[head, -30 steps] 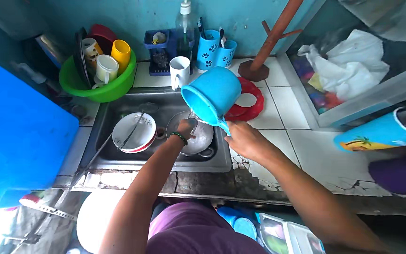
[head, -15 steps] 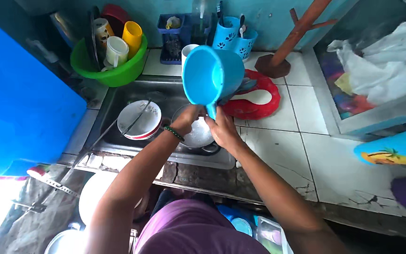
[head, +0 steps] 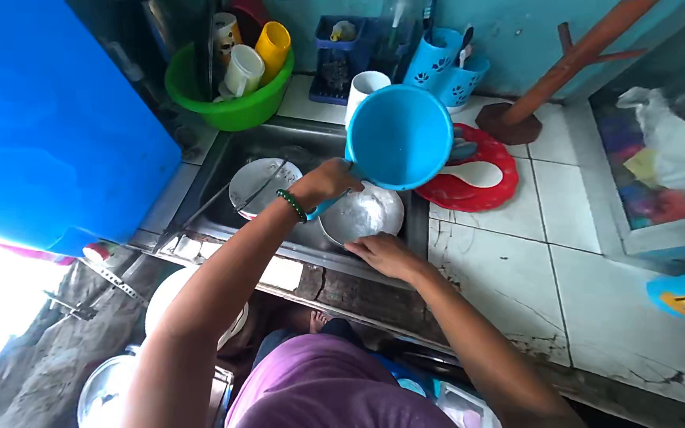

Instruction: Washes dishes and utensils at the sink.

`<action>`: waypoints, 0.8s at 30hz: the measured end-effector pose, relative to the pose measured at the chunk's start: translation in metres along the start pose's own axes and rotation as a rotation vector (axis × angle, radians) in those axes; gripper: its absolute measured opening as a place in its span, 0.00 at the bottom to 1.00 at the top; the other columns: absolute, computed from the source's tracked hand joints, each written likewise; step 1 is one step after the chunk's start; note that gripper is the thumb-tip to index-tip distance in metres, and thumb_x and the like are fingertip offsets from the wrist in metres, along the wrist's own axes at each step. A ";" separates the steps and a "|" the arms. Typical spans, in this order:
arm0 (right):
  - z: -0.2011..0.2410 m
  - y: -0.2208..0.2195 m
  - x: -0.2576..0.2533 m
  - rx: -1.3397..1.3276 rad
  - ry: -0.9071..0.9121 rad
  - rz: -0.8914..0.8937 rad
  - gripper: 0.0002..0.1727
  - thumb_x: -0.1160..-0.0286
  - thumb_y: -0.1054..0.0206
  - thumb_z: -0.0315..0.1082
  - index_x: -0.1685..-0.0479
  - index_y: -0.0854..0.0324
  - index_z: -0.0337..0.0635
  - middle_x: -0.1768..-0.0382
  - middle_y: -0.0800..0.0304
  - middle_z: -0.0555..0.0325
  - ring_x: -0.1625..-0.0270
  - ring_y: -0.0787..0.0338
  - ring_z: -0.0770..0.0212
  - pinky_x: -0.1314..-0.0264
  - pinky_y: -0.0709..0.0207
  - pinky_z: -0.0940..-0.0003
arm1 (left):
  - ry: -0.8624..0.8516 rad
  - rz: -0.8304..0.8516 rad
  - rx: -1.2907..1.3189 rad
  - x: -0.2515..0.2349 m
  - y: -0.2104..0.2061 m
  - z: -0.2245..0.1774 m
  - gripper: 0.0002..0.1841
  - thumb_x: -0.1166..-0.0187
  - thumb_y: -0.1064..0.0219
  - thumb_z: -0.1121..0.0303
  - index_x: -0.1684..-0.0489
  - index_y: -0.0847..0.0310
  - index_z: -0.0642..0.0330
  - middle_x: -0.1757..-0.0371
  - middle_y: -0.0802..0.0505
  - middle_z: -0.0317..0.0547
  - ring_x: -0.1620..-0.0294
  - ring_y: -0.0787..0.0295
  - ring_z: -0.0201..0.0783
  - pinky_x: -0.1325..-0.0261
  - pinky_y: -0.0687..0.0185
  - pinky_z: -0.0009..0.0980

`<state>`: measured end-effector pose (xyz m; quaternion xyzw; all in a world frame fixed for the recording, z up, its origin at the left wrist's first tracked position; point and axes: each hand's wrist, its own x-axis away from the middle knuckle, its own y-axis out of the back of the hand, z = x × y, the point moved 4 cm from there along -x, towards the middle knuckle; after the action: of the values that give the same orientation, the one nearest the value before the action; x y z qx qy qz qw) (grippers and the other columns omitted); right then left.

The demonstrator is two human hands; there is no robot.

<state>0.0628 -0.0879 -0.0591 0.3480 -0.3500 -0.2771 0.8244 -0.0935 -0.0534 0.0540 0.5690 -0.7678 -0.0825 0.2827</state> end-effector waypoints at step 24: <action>0.008 -0.032 0.015 0.185 -0.117 -0.535 0.29 0.09 0.49 0.46 0.54 0.14 0.24 0.58 0.12 0.20 0.50 0.13 0.18 0.44 0.32 0.19 | 0.461 -0.213 0.169 0.389 0.112 0.311 0.03 0.24 0.32 0.82 0.61 0.17 0.65 0.79 0.15 0.37 0.82 0.22 0.26 0.74 0.24 0.22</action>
<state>0.0589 -0.1211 -0.0742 0.4850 -0.3163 -0.4712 0.6654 -0.4249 -0.4342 -0.0206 0.6721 -0.6230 0.0846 0.3912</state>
